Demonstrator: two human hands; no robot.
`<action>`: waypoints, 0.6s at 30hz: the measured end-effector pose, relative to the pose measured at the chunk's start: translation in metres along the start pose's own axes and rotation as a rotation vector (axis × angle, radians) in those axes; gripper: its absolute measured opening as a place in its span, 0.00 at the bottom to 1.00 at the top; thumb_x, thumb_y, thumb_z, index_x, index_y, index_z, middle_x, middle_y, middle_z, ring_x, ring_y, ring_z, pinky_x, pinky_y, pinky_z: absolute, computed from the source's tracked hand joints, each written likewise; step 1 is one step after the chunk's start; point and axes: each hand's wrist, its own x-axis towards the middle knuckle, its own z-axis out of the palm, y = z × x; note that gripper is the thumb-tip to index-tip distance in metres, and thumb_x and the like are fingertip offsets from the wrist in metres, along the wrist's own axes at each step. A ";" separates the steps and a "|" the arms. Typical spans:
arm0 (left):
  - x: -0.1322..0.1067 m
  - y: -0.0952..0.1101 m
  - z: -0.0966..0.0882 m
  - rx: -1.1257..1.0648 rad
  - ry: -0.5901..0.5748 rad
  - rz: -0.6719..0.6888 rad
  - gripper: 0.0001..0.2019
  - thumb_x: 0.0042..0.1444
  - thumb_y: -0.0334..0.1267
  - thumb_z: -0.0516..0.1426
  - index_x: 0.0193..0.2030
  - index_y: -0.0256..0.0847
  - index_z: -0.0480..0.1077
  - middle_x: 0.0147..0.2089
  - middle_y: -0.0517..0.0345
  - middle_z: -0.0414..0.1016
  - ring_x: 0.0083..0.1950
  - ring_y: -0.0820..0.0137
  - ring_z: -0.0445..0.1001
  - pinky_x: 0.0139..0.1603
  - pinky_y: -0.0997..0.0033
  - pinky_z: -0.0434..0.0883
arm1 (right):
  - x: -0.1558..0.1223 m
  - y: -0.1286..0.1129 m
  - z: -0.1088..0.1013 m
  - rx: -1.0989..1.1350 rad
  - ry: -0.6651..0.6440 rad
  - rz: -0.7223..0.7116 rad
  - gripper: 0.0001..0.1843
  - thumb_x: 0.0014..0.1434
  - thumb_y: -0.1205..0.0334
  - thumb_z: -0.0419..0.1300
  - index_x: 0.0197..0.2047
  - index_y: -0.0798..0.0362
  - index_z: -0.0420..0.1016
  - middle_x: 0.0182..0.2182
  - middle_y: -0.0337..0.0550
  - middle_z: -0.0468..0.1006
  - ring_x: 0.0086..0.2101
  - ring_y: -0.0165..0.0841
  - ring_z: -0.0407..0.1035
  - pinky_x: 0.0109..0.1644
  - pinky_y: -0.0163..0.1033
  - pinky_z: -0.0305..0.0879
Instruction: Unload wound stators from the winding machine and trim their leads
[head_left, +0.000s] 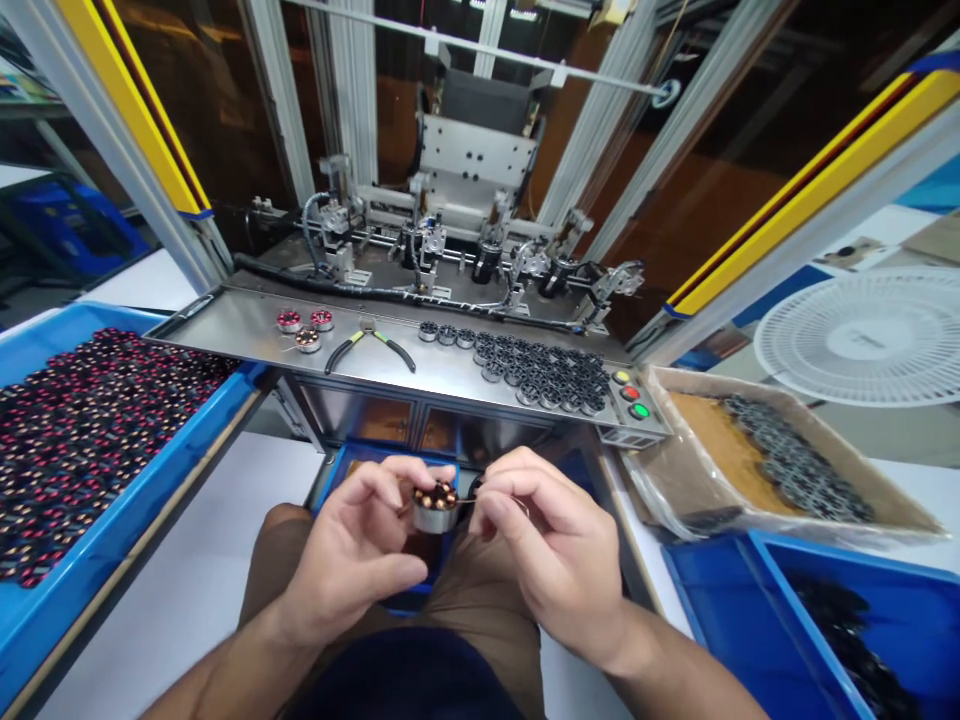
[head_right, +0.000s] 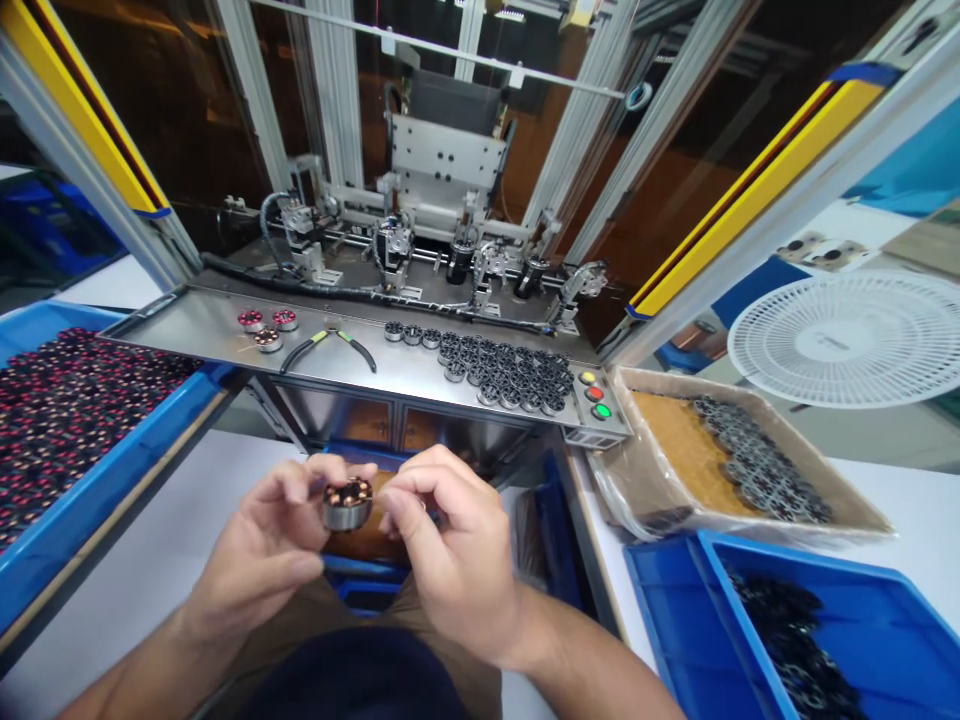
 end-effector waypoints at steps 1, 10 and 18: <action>0.002 0.000 -0.001 -0.044 0.011 0.015 0.16 0.48 0.30 0.69 0.42 0.47 0.73 0.48 0.62 0.77 0.63 0.63 0.70 0.61 0.66 0.69 | 0.001 0.000 0.000 0.026 -0.020 -0.010 0.11 0.63 0.70 0.58 0.29 0.57 0.75 0.25 0.42 0.74 0.29 0.29 0.69 0.33 0.36 0.66; 0.015 -0.004 -0.007 -0.178 -0.350 -0.663 0.29 0.63 0.59 0.48 0.39 0.31 0.75 0.30 0.45 0.80 0.25 0.65 0.79 0.23 0.74 0.72 | 0.003 0.006 -0.005 0.030 -0.094 -0.115 0.07 0.61 0.74 0.59 0.32 0.58 0.76 0.26 0.44 0.76 0.30 0.30 0.70 0.34 0.36 0.69; 0.002 -0.004 0.004 0.276 0.072 -0.021 0.20 0.46 0.27 0.69 0.47 0.46 0.76 0.47 0.57 0.74 0.42 0.71 0.77 0.41 0.75 0.76 | 0.001 0.007 -0.004 -0.045 0.017 -0.062 0.08 0.61 0.73 0.60 0.30 0.57 0.76 0.26 0.42 0.74 0.29 0.30 0.69 0.33 0.37 0.66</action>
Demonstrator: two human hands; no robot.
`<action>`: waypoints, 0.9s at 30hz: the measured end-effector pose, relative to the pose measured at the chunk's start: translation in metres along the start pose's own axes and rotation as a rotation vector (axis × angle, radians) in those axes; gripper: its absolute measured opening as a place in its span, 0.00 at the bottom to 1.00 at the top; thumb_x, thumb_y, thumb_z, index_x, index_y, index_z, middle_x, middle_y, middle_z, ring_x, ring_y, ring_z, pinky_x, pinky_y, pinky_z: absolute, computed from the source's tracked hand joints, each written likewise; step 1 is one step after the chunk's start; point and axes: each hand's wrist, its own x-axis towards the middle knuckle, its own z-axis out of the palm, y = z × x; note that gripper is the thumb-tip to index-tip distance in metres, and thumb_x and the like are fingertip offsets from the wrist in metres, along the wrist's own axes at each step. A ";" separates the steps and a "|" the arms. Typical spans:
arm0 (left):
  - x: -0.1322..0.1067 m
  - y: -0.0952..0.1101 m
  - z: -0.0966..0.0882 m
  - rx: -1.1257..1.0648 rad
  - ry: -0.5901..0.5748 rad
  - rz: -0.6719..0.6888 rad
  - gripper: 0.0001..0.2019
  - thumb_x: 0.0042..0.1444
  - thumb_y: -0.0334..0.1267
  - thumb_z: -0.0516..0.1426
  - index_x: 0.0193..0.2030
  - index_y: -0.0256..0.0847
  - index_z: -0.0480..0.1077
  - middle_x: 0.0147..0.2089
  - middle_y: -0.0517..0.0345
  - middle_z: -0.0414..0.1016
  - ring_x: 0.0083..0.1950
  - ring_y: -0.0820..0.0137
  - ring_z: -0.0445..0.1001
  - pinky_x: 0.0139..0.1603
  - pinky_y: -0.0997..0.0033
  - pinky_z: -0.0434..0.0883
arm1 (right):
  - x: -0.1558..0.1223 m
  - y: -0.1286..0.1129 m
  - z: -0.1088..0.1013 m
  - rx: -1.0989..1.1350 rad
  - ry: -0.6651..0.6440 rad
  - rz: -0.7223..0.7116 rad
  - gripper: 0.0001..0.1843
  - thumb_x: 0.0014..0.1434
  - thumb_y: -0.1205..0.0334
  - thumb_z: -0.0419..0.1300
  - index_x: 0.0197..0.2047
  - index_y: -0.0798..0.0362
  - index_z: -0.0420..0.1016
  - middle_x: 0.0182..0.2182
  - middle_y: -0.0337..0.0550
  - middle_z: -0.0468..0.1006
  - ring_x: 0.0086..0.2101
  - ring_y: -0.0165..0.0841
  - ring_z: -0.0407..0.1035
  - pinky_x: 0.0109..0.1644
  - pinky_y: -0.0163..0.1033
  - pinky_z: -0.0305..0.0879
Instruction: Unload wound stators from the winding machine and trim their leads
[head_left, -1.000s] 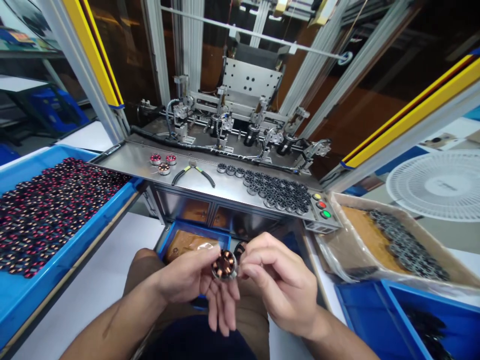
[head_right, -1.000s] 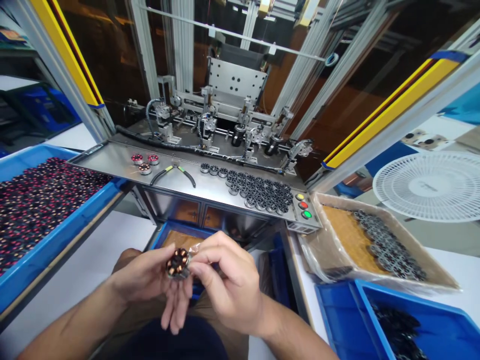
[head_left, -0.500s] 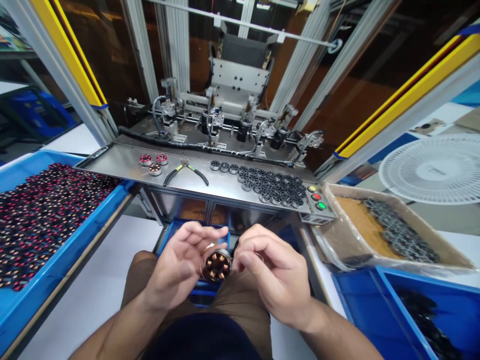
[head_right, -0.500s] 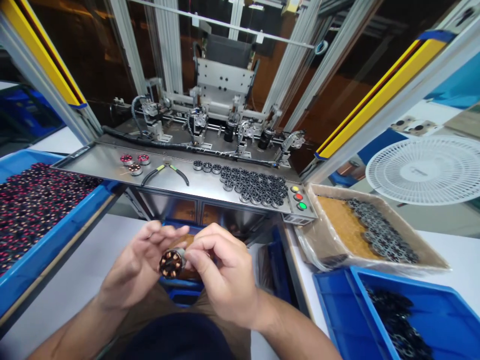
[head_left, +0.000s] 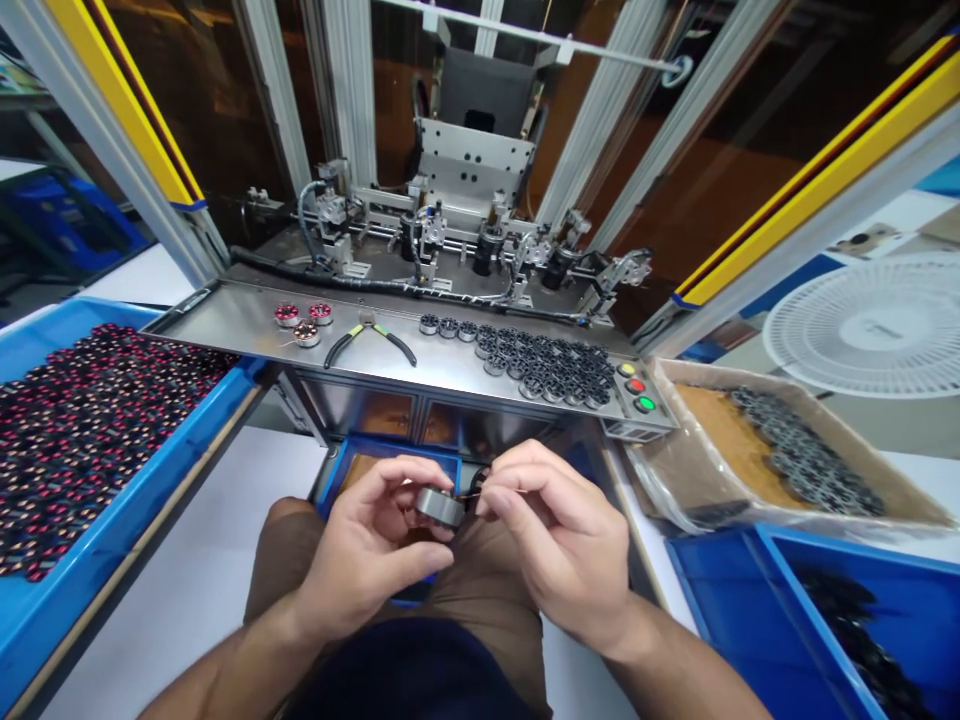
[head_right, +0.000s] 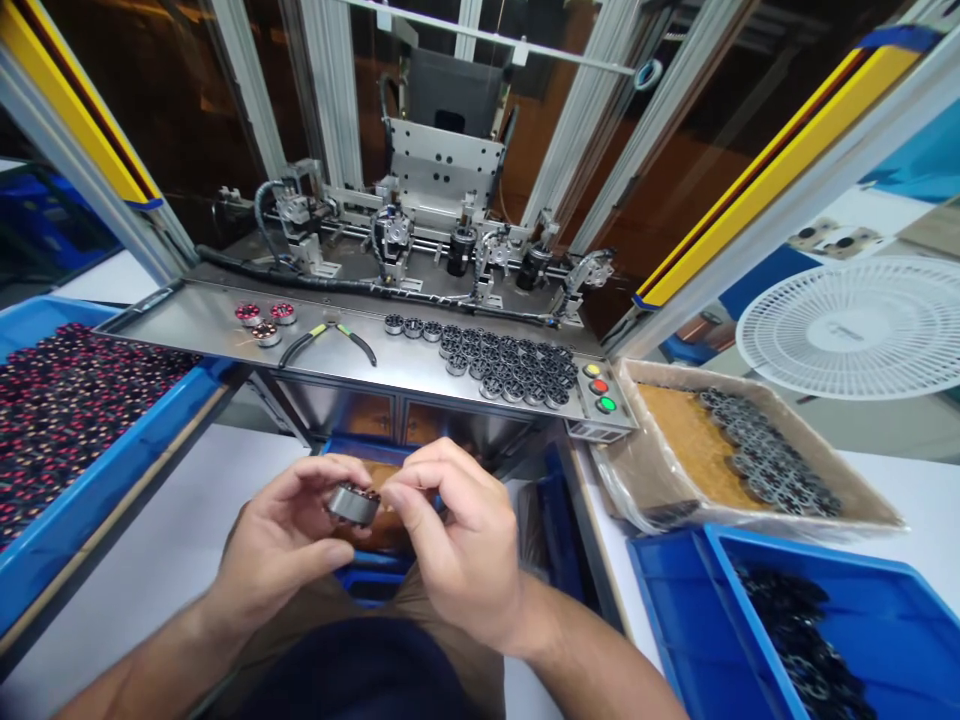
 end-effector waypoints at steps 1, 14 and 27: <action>0.000 -0.001 0.000 0.042 0.031 0.053 0.19 0.46 0.28 0.69 0.46 0.45 0.76 0.46 0.56 0.74 0.43 0.71 0.76 0.42 0.75 0.76 | 0.000 0.000 0.001 0.005 0.004 0.003 0.08 0.61 0.72 0.60 0.30 0.56 0.76 0.26 0.42 0.74 0.29 0.30 0.69 0.33 0.37 0.66; 0.008 -0.010 -0.021 -0.088 -0.025 0.062 0.15 0.50 0.29 0.68 0.43 0.48 0.75 0.55 0.57 0.76 0.52 0.65 0.78 0.52 0.67 0.74 | -0.034 0.003 0.038 0.789 -0.115 0.725 0.14 0.57 0.55 0.67 0.27 0.56 0.74 0.22 0.38 0.78 0.25 0.27 0.70 0.35 0.34 0.66; 0.007 -0.006 -0.026 0.001 -0.107 0.126 0.14 0.47 0.28 0.69 0.39 0.46 0.76 0.50 0.52 0.81 0.66 0.54 0.69 0.62 0.50 0.68 | -0.031 0.013 0.043 1.136 -0.180 0.734 0.26 0.56 0.40 0.62 0.39 0.57 0.79 0.35 0.51 0.79 0.35 0.37 0.74 0.43 0.44 0.72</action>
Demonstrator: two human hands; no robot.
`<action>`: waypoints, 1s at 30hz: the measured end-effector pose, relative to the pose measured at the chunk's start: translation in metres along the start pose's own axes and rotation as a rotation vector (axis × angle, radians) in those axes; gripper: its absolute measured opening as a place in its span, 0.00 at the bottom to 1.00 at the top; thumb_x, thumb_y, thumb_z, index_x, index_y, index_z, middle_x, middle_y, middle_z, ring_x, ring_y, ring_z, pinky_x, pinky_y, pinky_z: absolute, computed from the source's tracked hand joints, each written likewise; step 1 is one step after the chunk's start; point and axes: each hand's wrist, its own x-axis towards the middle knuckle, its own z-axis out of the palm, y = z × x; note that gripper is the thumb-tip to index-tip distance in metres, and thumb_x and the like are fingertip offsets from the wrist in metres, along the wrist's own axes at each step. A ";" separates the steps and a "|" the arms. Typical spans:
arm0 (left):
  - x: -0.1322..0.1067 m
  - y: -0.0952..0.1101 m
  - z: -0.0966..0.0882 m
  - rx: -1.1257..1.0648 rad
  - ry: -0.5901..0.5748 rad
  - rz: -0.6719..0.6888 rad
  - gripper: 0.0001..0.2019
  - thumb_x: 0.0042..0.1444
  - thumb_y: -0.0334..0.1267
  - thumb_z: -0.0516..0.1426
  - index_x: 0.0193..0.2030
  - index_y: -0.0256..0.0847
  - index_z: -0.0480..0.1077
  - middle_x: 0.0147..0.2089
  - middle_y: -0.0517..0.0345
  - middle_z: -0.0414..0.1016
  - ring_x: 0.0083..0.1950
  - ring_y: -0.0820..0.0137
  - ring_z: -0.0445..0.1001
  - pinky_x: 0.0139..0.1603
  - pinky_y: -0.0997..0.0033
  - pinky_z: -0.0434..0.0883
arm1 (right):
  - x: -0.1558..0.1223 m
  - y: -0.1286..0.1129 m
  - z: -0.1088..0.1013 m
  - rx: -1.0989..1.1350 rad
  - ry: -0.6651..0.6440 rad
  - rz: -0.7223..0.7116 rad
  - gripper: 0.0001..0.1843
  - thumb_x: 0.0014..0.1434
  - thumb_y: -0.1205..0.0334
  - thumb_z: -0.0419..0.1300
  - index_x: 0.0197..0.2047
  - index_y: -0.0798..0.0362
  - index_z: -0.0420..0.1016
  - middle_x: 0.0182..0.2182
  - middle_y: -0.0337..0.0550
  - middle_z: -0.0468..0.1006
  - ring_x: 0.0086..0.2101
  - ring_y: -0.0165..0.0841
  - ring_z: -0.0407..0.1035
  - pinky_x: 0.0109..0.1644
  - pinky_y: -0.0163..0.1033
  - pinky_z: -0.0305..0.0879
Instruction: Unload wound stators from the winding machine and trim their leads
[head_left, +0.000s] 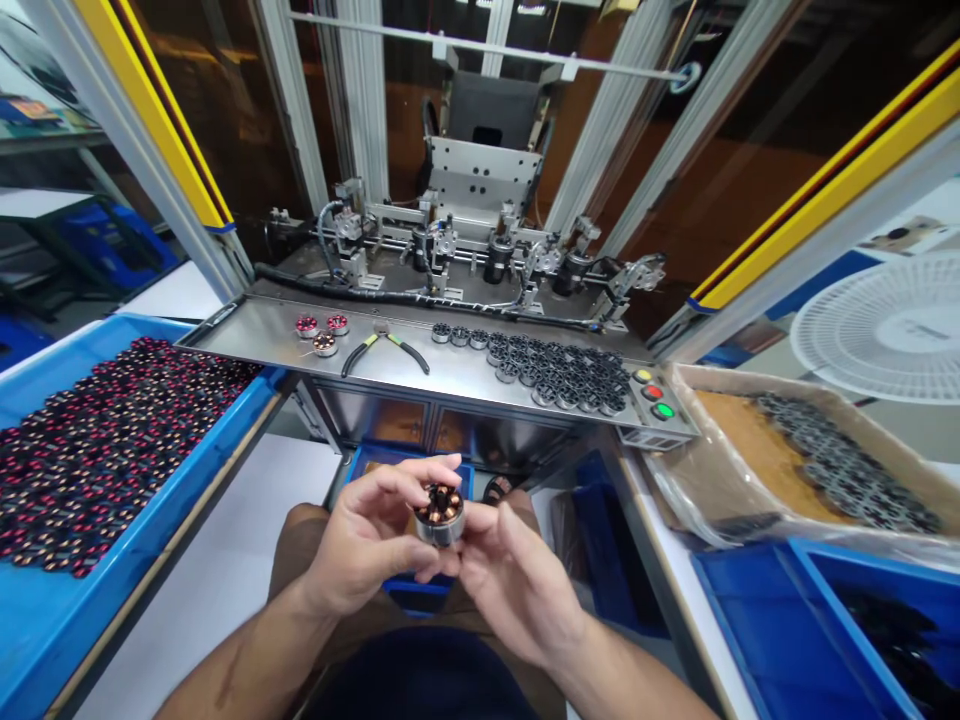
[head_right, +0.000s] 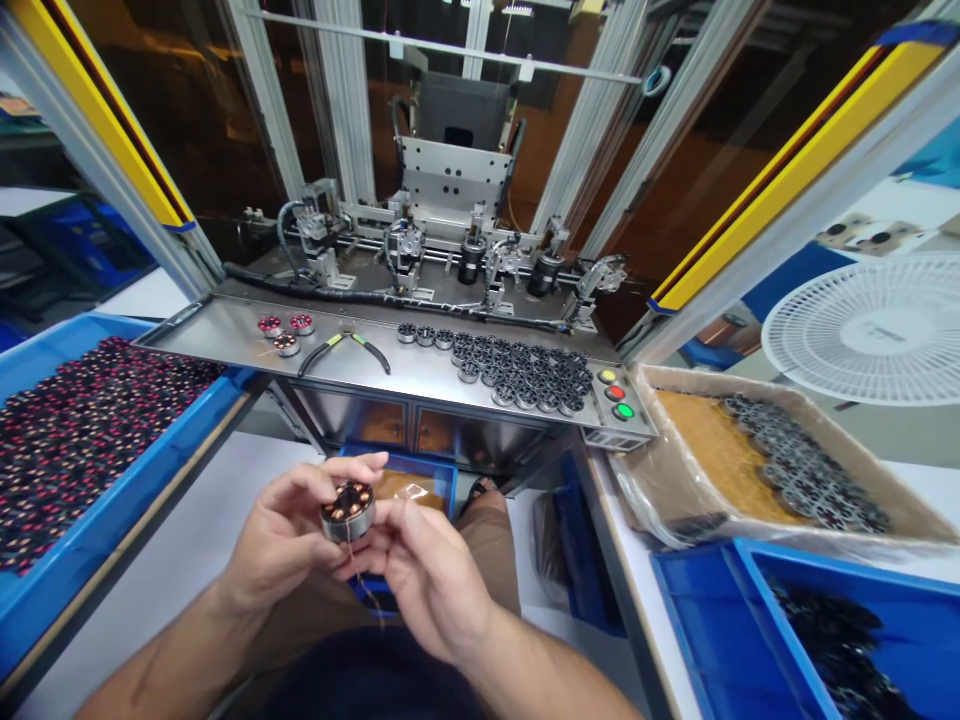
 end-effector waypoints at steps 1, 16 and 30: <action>-0.001 0.001 0.000 0.018 -0.026 -0.004 0.14 0.47 0.29 0.69 0.40 0.46 0.76 0.51 0.52 0.81 0.67 0.53 0.67 0.64 0.49 0.66 | 0.001 0.001 0.000 -0.014 -0.016 0.013 0.24 0.56 0.42 0.63 0.39 0.57 0.79 0.35 0.50 0.79 0.35 0.36 0.73 0.43 0.43 0.72; -0.013 0.020 0.005 0.643 0.007 -0.144 0.24 0.46 0.36 0.70 0.52 0.52 0.77 0.47 0.56 0.80 0.48 0.62 0.75 0.52 0.68 0.68 | -0.004 -0.007 -0.019 -1.276 0.110 -0.973 0.25 0.53 0.74 0.64 0.55 0.51 0.71 0.42 0.51 0.77 0.42 0.41 0.74 0.43 0.48 0.76; -0.015 0.023 -0.002 0.528 0.055 -0.263 0.22 0.43 0.35 0.71 0.48 0.51 0.79 0.44 0.58 0.79 0.45 0.65 0.75 0.50 0.70 0.70 | -0.009 -0.039 -0.024 -1.582 -0.266 -1.096 0.12 0.60 0.73 0.58 0.47 0.60 0.77 0.33 0.48 0.79 0.35 0.35 0.71 0.38 0.44 0.71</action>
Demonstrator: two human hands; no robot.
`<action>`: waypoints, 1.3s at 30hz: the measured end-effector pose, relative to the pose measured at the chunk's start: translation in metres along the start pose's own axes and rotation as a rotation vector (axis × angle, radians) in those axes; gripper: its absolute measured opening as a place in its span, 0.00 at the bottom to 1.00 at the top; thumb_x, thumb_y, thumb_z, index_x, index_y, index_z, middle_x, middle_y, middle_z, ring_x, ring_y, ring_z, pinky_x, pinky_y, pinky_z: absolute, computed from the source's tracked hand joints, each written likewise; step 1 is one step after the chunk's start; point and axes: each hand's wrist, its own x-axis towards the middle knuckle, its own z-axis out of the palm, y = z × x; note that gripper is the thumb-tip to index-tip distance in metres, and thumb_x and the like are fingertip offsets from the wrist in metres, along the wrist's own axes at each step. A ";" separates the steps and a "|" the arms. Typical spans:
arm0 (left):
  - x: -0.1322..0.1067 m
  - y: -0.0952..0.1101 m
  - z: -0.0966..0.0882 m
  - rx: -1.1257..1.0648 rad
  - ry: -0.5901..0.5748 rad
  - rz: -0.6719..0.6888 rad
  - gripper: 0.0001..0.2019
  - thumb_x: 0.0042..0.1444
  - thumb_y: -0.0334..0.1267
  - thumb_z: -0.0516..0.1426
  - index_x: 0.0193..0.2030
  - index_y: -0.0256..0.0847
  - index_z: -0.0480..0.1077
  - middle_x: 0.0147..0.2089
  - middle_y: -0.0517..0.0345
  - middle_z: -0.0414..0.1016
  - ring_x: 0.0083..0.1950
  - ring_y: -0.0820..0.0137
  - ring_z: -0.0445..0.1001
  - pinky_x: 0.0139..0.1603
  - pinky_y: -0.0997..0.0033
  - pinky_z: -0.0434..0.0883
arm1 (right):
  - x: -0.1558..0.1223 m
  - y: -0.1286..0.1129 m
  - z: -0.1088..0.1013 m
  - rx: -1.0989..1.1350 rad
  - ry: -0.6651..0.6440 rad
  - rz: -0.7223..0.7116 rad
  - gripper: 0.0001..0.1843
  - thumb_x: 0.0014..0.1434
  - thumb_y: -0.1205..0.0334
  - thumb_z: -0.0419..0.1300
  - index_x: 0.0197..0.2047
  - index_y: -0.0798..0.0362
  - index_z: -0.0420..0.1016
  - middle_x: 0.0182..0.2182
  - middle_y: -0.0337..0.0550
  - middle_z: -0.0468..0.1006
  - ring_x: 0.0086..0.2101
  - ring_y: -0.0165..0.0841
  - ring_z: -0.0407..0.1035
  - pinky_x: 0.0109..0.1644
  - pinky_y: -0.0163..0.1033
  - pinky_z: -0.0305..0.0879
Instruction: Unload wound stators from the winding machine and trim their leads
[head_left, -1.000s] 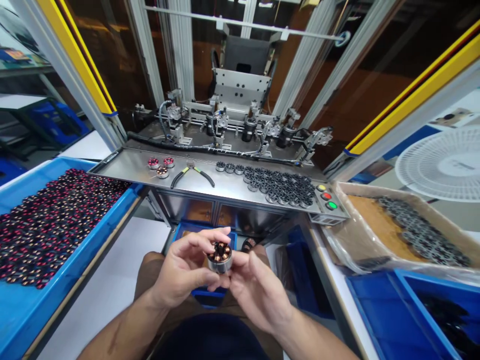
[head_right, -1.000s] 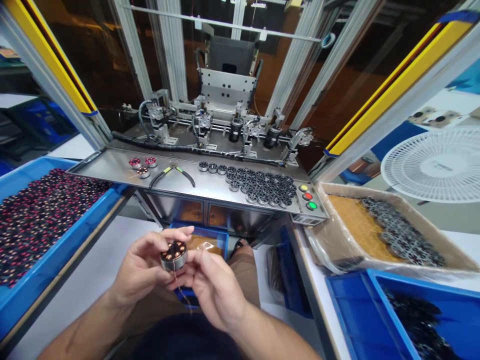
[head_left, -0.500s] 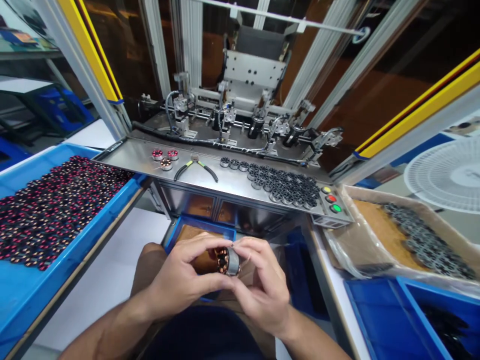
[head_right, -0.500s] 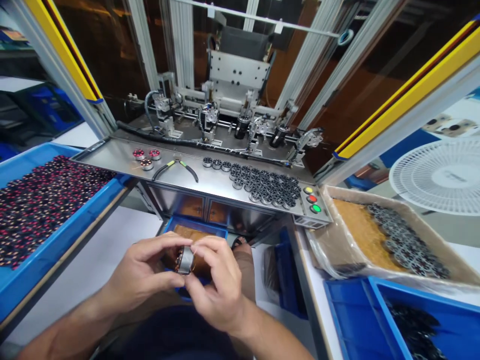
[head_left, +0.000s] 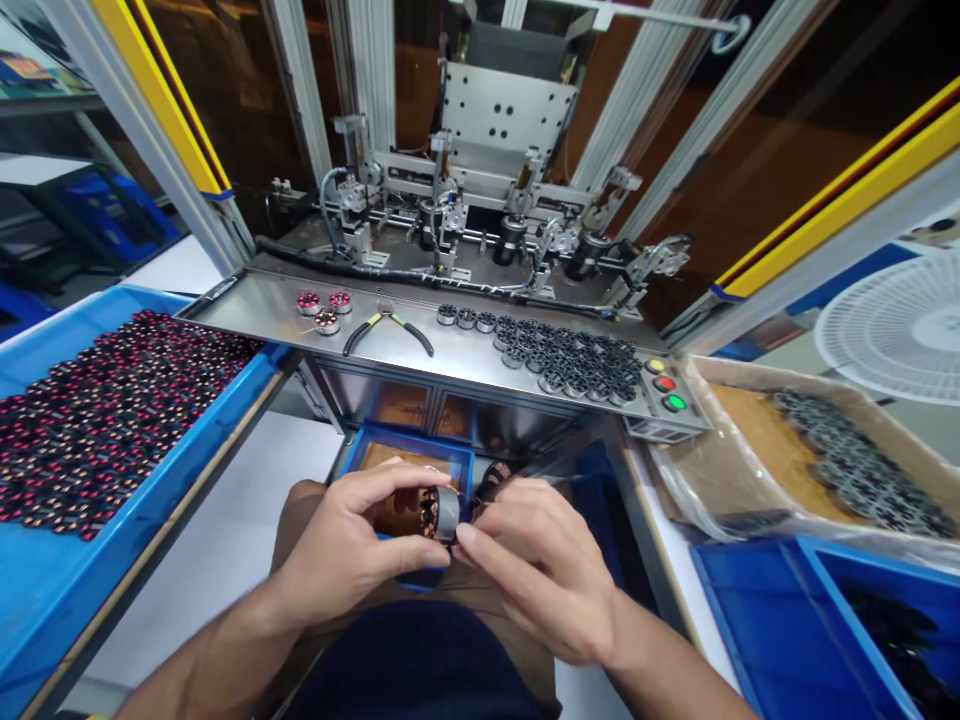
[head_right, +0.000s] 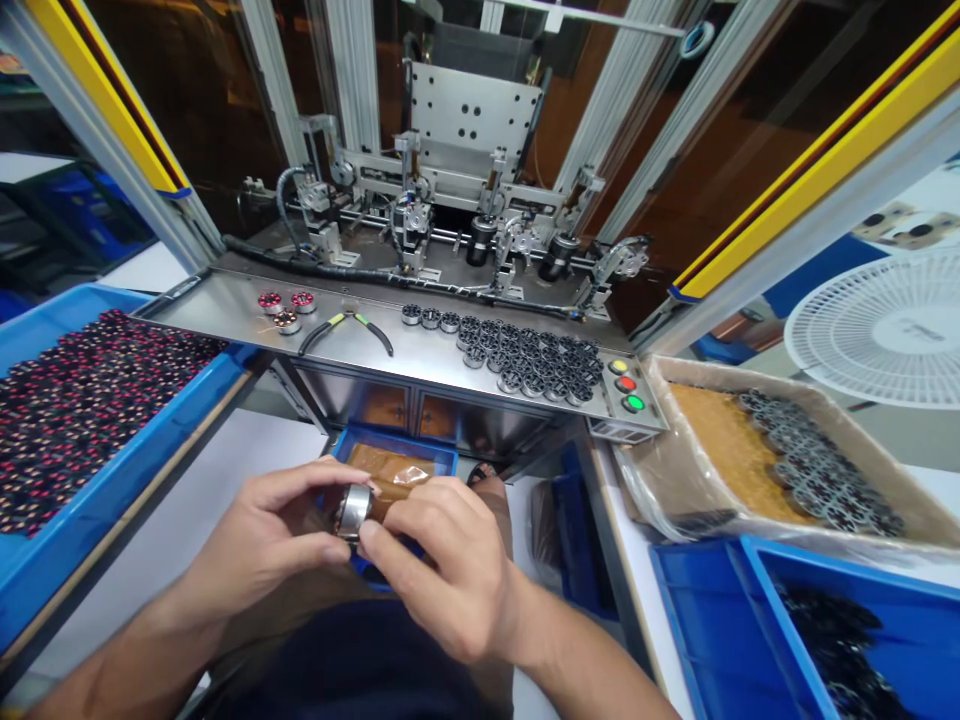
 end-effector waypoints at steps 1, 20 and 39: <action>0.000 0.000 0.000 0.002 -0.001 -0.013 0.22 0.43 0.34 0.71 0.48 0.50 0.79 0.44 0.58 0.80 0.45 0.65 0.75 0.50 0.70 0.70 | 0.002 0.001 -0.001 0.012 -0.027 -0.001 0.12 0.62 0.72 0.56 0.46 0.60 0.77 0.33 0.49 0.79 0.35 0.35 0.71 0.37 0.44 0.71; -0.005 0.005 0.001 0.409 0.043 0.464 0.25 0.52 0.27 0.65 0.56 0.47 0.70 0.53 0.56 0.80 0.55 0.70 0.78 0.60 0.75 0.70 | 0.000 0.002 -0.020 0.021 -0.246 0.294 0.04 0.64 0.71 0.57 0.39 0.59 0.73 0.34 0.49 0.74 0.36 0.34 0.67 0.38 0.40 0.67; -0.016 0.013 -0.023 0.591 -0.073 0.569 0.19 0.54 0.27 0.63 0.53 0.41 0.71 0.54 0.50 0.79 0.54 0.69 0.78 0.57 0.75 0.73 | 0.026 0.002 -0.030 -0.116 -0.329 0.080 0.10 0.64 0.62 0.60 0.41 0.63 0.73 0.34 0.54 0.77 0.34 0.37 0.68 0.35 0.41 0.68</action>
